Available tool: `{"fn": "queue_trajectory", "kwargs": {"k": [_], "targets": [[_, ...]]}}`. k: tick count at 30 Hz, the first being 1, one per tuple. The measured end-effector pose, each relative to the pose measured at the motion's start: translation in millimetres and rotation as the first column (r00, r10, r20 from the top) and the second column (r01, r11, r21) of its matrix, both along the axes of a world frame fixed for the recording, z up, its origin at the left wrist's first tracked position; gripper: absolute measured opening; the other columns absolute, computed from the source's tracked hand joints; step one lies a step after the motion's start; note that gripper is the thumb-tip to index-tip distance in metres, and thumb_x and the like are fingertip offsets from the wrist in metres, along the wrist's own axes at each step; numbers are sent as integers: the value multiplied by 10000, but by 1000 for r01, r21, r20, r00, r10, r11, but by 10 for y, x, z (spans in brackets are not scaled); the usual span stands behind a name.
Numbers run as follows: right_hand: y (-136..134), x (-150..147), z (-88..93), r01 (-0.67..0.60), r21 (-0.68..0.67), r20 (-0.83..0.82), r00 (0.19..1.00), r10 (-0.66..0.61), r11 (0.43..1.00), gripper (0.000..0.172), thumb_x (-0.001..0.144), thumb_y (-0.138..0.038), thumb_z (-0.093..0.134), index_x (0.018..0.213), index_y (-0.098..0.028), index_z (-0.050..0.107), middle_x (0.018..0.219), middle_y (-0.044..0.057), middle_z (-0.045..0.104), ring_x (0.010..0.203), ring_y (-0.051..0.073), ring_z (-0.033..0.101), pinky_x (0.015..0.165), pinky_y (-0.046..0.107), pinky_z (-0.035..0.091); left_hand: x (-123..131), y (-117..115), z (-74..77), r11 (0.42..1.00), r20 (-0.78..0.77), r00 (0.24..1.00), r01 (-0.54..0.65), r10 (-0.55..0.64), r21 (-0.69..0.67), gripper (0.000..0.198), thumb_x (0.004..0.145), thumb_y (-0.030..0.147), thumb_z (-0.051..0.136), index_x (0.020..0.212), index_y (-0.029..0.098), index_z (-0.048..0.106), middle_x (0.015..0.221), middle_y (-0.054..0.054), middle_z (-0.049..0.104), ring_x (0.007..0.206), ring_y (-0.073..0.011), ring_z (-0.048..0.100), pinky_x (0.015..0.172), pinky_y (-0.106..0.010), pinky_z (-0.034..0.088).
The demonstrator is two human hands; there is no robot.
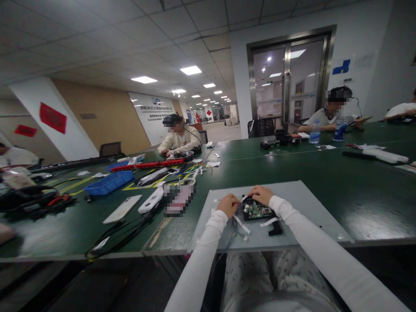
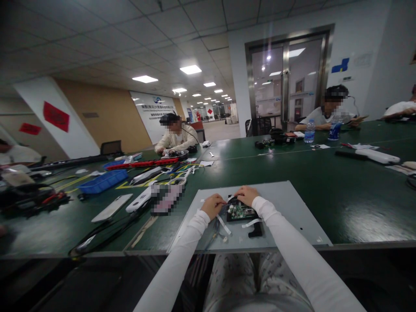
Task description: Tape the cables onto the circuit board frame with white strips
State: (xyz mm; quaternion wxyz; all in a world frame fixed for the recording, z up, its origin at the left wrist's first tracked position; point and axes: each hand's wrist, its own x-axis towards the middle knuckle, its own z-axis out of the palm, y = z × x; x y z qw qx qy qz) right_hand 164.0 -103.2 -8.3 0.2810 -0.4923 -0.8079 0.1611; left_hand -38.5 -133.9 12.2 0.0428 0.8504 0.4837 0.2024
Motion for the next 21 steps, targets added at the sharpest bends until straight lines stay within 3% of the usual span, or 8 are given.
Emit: {"fn": "queue_trajectory", "kwargs": {"k": [13, 21], "targets": [[34, -27, -44, 27, -5, 60, 998, -27, 1000, 295, 732, -222, 416, 889, -323, 644, 979, 4, 518, 948, 162, 453, 833, 297, 307, -16, 0, -9, 1000, 12, 1000, -21, 21, 2, 288, 676, 72, 410, 735, 179, 671, 807, -26, 572, 768, -123, 538, 773, -227, 410], [40, -25, -55, 38, -1, 49, 998, -37, 999, 273, 734, -236, 423, 870, -273, 657, 980, 16, 536, 941, 160, 465, 828, 280, 315, -11, -16, 15, 999, 2, 999, -41, 41, 6, 261, 673, 83, 410, 677, 174, 654, 808, -21, 572, 755, -120, 536, 756, -221, 409]]}}
